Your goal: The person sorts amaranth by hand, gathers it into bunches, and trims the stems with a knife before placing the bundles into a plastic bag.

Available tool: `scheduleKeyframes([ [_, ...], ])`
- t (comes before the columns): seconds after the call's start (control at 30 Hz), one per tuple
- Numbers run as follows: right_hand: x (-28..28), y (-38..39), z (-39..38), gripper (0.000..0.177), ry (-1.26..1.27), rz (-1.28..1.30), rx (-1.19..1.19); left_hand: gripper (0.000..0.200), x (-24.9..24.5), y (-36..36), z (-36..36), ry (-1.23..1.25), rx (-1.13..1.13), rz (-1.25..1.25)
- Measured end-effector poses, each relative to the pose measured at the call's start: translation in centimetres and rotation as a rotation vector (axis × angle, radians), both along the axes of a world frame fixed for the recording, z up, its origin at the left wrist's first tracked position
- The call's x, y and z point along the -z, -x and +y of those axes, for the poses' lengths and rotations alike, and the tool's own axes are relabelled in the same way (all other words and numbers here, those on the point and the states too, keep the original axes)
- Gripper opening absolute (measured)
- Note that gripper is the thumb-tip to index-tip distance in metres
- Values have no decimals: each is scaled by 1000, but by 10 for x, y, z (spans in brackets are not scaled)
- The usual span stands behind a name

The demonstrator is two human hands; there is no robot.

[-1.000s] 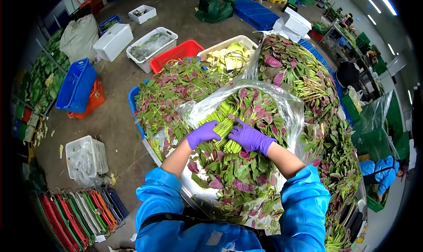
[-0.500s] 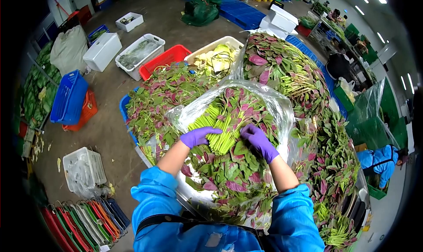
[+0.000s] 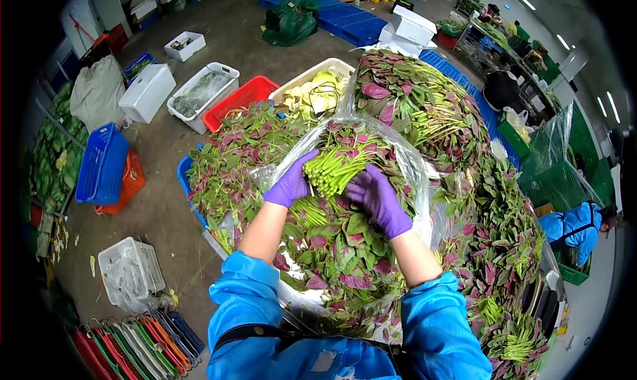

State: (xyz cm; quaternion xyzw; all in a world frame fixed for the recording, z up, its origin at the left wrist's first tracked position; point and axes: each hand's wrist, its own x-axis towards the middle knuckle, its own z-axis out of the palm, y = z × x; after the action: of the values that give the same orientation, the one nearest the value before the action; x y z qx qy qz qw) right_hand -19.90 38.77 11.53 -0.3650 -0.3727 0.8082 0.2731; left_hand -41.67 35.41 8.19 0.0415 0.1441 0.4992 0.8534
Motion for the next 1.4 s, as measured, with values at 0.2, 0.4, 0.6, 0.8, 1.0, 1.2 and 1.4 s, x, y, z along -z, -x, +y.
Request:
scheduleKeyframes([
  [0.2,14,25,-40,41,349,367,157,42,8,-31,-19,-71,-16,531],
  [0.4,-30,-10,-85,45,-120,61,235,38,-16,-93,-77,-143,-213,709],
  [0.6,-75,-103,-170,74,-521,-51,-51,47,-17,-203,-207,-244,-519,994],
  [0.8,-71,-196,-225,88,-695,-150,-388,52,16,-284,-301,-566,-614,1254],
  [1.0,15,-288,-262,88,-359,19,-658,47,73,-385,-368,-624,-295,1418],
  [1.2,113,-365,-273,40,42,-372,-743,36,129,-428,-374,126,488,815],
  [1.4,119,-373,-269,47,285,-218,-622,31,86,-399,-354,-295,796,938],
])
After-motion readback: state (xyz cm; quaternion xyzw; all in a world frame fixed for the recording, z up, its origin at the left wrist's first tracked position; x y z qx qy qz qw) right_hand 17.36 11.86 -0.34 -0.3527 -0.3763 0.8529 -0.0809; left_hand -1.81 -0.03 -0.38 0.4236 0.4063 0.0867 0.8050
